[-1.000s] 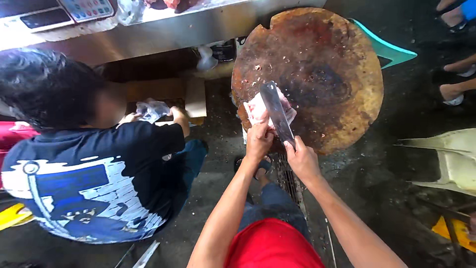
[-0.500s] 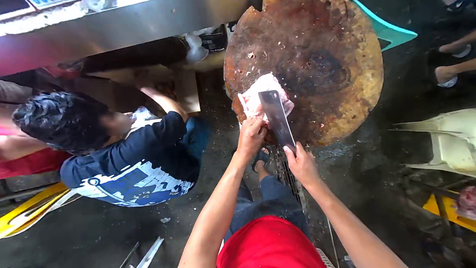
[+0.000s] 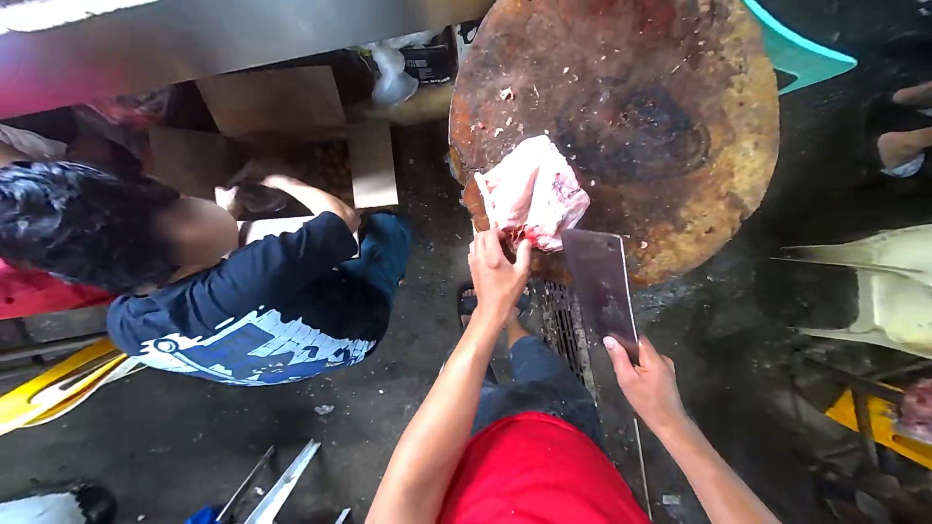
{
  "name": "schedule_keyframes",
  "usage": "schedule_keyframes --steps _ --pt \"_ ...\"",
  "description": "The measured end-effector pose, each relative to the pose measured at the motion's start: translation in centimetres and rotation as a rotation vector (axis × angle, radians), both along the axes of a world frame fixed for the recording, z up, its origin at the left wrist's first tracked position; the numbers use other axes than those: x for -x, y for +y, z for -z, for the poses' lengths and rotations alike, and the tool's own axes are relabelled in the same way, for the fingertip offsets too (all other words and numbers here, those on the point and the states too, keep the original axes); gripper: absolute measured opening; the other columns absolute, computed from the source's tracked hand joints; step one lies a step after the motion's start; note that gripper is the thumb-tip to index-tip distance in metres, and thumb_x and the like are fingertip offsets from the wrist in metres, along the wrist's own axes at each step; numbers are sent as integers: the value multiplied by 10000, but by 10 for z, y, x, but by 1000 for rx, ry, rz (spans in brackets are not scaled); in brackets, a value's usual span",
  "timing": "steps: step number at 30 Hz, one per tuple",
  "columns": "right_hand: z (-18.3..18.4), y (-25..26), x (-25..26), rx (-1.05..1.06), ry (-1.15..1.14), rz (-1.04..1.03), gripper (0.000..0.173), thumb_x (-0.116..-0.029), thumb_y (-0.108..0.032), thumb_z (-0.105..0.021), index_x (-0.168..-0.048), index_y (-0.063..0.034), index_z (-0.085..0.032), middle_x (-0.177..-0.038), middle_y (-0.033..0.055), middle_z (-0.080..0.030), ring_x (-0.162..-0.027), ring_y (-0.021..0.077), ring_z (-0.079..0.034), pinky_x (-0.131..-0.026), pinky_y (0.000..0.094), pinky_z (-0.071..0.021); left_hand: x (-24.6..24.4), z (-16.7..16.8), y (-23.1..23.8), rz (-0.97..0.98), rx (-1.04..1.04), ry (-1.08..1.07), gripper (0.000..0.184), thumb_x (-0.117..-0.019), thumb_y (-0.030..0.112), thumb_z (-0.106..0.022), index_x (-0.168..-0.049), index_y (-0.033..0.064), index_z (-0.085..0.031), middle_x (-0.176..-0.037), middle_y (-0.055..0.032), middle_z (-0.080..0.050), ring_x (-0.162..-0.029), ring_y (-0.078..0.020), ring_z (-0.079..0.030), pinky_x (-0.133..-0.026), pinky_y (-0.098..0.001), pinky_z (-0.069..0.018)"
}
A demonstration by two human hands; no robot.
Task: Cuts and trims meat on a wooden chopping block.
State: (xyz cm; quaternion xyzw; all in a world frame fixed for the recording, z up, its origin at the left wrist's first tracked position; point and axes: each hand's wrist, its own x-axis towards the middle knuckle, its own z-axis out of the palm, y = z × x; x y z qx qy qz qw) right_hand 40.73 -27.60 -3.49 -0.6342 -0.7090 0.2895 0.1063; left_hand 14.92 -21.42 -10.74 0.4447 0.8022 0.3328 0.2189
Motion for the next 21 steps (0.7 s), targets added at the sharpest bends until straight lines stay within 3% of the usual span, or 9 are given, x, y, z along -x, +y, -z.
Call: schedule_keyframes --steps 2,6,10,11,13,15,17,19,21 --pt "1 15 11 1 45 -3 454 -1033 -420 -561 -1017 16 -688 -665 85 -637 -565 150 -628 -543 349 -540 -15 0 6 -109 56 34 409 -916 370 -723 -1093 6 -666 -1092 -190 -646 -1048 -369 -631 -881 -548 -519" --pt "0 44 22 62 96 -33 464 -1035 -446 -550 -1041 1 -674 -649 56 -607 -533 135 -599 -527 343 -528 -24 3 16 -223 72 -21 153 -891 188 -694 -882 35 -688 -997 -168 -598 -978 -365 -605 -845 -541 -510" --pt "4 66 33 144 194 -78 438 -1038 -423 -562 -1127 -9 -672 -678 34 -628 -540 108 -607 -542 320 -553 -22 -10 7 -252 20 -220 72 -900 86 -642 -876 30 -679 -1135 -150 -613 -1098 -305 -585 -945 -476 -500" --pt "6 71 37 167 225 -87 425 -1039 -412 -567 -1130 -9 -667 -682 28 -628 -539 103 -606 -543 315 -557 -21 -16 5 -266 21 -270 75 -916 77 -634 -897 27 -687 -1122 -131 -633 -1068 -266 -611 -928 -448 -523" --pt "10 83 48 214 251 -121 416 -1041 -403 -567 -1157 -16 -666 -693 25 -632 -544 106 -607 -556 326 -564 -20 -25 4 -296 45 -365 96 -949 81 -620 -877 27 -654 -916 -105 -645 -849 -218 -639 -772 -424 -543" --pt "15 97 59 227 238 -187 414 -1044 -411 -558 -1148 -26 -669 -697 31 -629 -550 117 -603 -566 339 -555 -21 -25 2 -312 34 -413 111 -956 84 -606 -857 37 -628 -805 -88 -624 -742 -199 -630 -698 -413 -541" --pt "18 109 64 223 174 -270 428 -1048 -445 -536 -1128 -46 -668 -703 46 -628 -586 146 -619 -594 366 -551 -24 -21 0 -331 -17 -406 115 -951 80 -613 -850 37 -646 -812 -78 -631 -749 -182 -634 -709 -396 -549" --pt "20 116 55 203 68 -362 462 -1052 -466 -510 -1136 -41 -672 -745 108 -659 -682 242 -664 -664 456 -550 -28 -20 -3 -357 -51 -386 119 -951 76 -621 -846 35 -658 -839 -69 -637 -765 -164 -629 -719 -369 -546" --pt "19 113 30 164 -65 -458 487 -1056 -473 -478 -1126 -32 -674 -738 157 -670 -700 338 -693 -655 544 -555 -29 -16 -7 -401 -72 -382 141 -960 80 -610 -833 37 -655 -834 -58 -629 -754 -149 -620 -707 -346 -540"
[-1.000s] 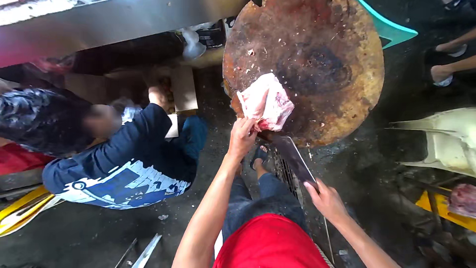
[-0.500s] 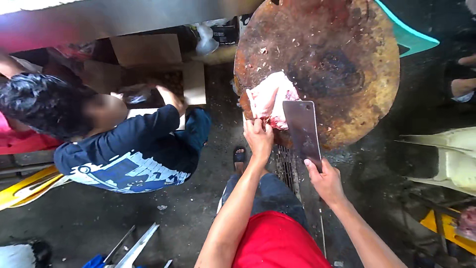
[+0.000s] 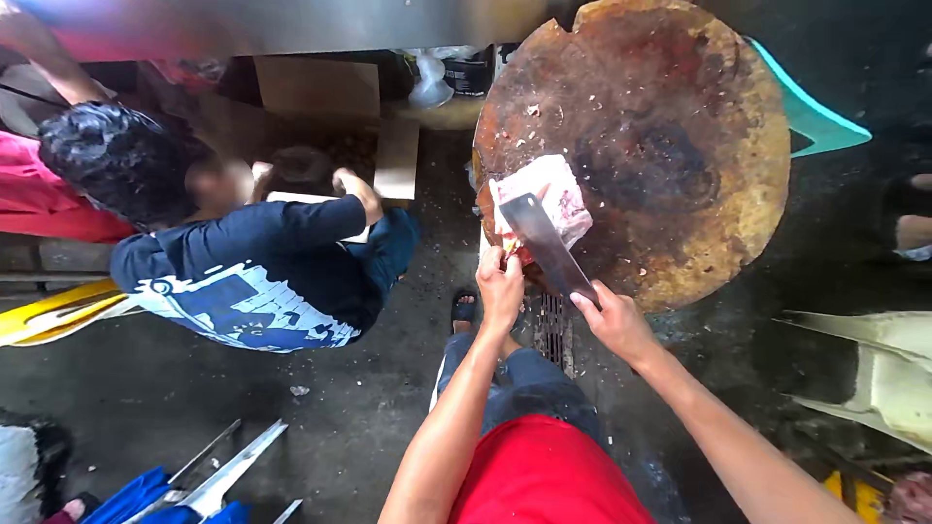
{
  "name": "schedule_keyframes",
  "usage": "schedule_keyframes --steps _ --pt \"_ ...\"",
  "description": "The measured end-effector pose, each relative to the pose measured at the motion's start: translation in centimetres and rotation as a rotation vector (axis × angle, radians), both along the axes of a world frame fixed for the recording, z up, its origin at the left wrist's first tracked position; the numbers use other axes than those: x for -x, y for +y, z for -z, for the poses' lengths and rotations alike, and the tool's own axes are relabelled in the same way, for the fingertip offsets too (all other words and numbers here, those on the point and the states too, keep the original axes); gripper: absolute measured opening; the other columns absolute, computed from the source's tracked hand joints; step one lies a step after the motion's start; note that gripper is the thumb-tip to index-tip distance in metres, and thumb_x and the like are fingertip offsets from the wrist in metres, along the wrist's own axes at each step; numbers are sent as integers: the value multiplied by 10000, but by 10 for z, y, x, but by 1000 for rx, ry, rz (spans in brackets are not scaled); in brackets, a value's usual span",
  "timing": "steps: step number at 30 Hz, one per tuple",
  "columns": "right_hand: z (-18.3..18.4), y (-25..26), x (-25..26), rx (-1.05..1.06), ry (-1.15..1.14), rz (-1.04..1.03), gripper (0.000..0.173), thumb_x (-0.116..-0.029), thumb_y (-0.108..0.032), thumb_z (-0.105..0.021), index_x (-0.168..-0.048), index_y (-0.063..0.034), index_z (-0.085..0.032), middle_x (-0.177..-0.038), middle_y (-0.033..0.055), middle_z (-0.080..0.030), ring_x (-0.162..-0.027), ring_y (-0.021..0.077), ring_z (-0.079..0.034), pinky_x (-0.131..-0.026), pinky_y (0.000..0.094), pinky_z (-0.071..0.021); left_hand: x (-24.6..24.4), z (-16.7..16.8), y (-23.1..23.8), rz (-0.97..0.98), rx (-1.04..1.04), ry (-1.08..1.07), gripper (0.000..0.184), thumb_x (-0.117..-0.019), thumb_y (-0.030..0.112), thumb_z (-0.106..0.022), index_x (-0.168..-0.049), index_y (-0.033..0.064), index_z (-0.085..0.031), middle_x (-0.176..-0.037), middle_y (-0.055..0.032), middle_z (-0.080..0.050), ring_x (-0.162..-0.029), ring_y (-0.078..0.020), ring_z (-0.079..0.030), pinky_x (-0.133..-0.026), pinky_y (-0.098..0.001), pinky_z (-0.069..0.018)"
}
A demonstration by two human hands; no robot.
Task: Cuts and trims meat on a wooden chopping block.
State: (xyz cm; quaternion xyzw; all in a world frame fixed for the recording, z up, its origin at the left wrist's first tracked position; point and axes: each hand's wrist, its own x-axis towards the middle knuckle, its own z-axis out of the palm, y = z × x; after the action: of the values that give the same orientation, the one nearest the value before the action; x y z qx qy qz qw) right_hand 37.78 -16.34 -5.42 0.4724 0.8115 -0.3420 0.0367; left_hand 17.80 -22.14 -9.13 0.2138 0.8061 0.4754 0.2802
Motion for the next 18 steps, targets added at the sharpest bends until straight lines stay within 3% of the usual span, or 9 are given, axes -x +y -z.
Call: schedule_keyframes --steps 3,6,12,18 --pt "-14 -7 -52 -58 -135 -147 478 -1060 -457 -455 -1070 -30 -668 -671 168 -643 -621 383 -680 -558 581 -538 0 10 -11 -85 -25 -137 151 -988 99 -584 -892 32 -679 -822 -56 -659 -734 -137 -646 -707 -342 -560" --pt "-32 -8 -74 -114 -168 -201 474 -1057 -461 -450 -995 -41 -662 -602 129 -591 -542 333 -638 -494 525 -505 -5 21 -20 -161 -92 -311 122 -981 78 -582 -916 31 -673 -795 -53 -672 -726 -141 -665 -718 -354 -576" --pt "-32 17 -3 -229 -63 -269 453 -1077 -425 -445 -1036 -29 -662 -620 140 -596 -554 340 -638 -501 518 -499 -6 35 -22 -180 -176 -425 72 -955 48 -621 -909 19 -668 -770 -48 -660 -705 -127 -646 -713 -336 -565" --pt "-29 41 38 -220 -202 -412 408 -1088 -411 -435 -1132 -69 -654 -722 181 -668 -680 413 -701 -590 584 -538 -5 47 -23 -163 -208 -435 94 -952 61 -610 -873 44 -658 -755 -31 -637 -675 -119 -609 -669 -325 -537"
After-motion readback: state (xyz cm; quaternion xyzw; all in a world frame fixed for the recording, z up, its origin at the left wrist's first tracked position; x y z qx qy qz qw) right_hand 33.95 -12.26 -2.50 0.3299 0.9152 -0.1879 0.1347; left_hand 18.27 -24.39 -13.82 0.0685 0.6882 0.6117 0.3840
